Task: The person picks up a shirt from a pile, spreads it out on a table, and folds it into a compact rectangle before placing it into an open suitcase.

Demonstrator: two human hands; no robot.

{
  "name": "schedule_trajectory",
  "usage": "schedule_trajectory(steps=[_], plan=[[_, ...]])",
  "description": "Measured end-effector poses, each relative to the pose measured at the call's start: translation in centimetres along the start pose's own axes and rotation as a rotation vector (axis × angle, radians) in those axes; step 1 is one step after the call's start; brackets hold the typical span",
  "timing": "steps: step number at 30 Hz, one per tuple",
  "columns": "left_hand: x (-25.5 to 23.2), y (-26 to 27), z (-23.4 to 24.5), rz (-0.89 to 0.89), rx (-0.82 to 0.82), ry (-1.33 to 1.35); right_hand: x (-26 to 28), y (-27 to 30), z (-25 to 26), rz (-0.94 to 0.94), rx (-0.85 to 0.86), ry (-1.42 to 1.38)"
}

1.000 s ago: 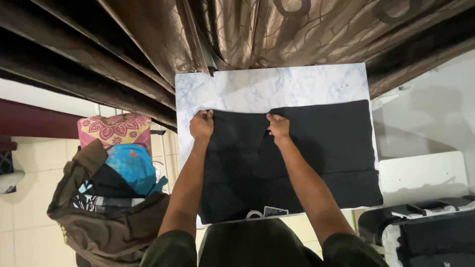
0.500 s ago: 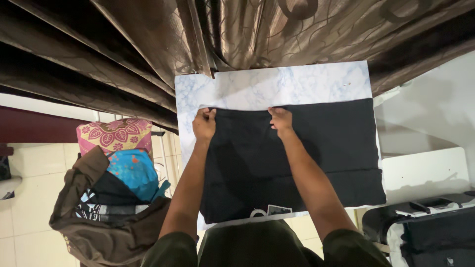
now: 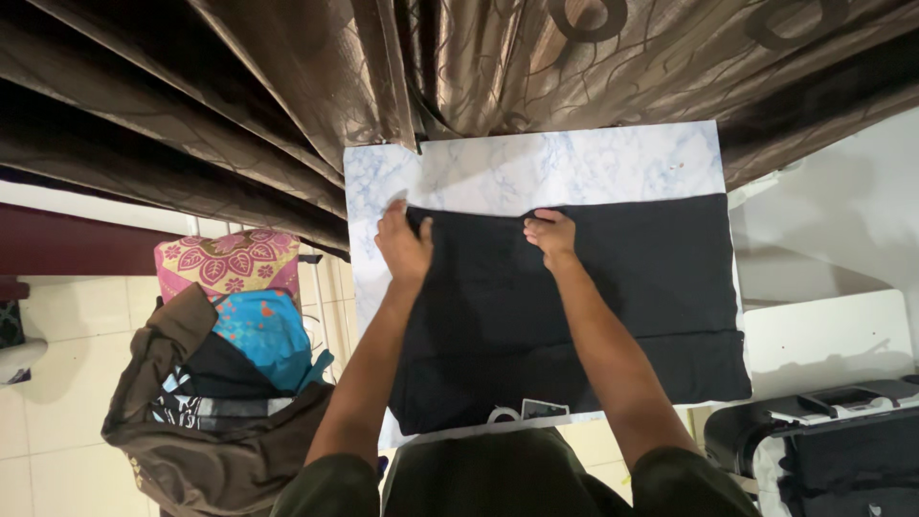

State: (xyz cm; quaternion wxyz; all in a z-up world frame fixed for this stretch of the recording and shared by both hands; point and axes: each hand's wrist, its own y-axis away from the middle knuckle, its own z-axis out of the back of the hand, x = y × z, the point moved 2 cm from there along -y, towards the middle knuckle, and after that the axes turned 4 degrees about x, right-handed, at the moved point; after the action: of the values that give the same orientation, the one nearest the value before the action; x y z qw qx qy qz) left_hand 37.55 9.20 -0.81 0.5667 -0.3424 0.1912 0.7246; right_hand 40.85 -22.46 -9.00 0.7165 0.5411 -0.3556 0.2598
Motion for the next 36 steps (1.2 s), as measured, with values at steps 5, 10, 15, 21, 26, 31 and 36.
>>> schedule_trajectory(steps=[5, 10, 15, 21, 26, 31, 36], plan=[[-2.1, 2.5, -1.7, -0.334, 0.294, -0.287, 3.7, 5.2, -1.4, 0.611, -0.265, 0.492], [-2.2, 4.4, -4.2, -0.564, 0.454, -0.409, 4.3, 12.4, -6.2, 0.97, -0.052, 1.018], [-2.3, 3.4, -2.4, -0.452, 0.46, -0.387, 2.1, 14.1, -6.6, 0.866, 0.322, 1.299], [-2.3, 2.7, -1.2, -0.381, 0.403, -0.422, 1.9, 13.4, -3.1, 0.785, 0.098, 1.351], [-0.1, 2.1, -3.2, -0.393, 0.323, -0.411, 3.4, 9.9, -1.4, 0.967, -0.017, 1.144], [1.9, -1.6, -3.8, -0.401, 0.359, -0.463, 6.6, 5.3, -0.8, 1.043, 0.118, 1.125], [2.7, -4.1, -3.2, -0.452, 0.341, -0.596, 8.2, 4.4, -1.0, 0.718, 0.266, 1.413]])
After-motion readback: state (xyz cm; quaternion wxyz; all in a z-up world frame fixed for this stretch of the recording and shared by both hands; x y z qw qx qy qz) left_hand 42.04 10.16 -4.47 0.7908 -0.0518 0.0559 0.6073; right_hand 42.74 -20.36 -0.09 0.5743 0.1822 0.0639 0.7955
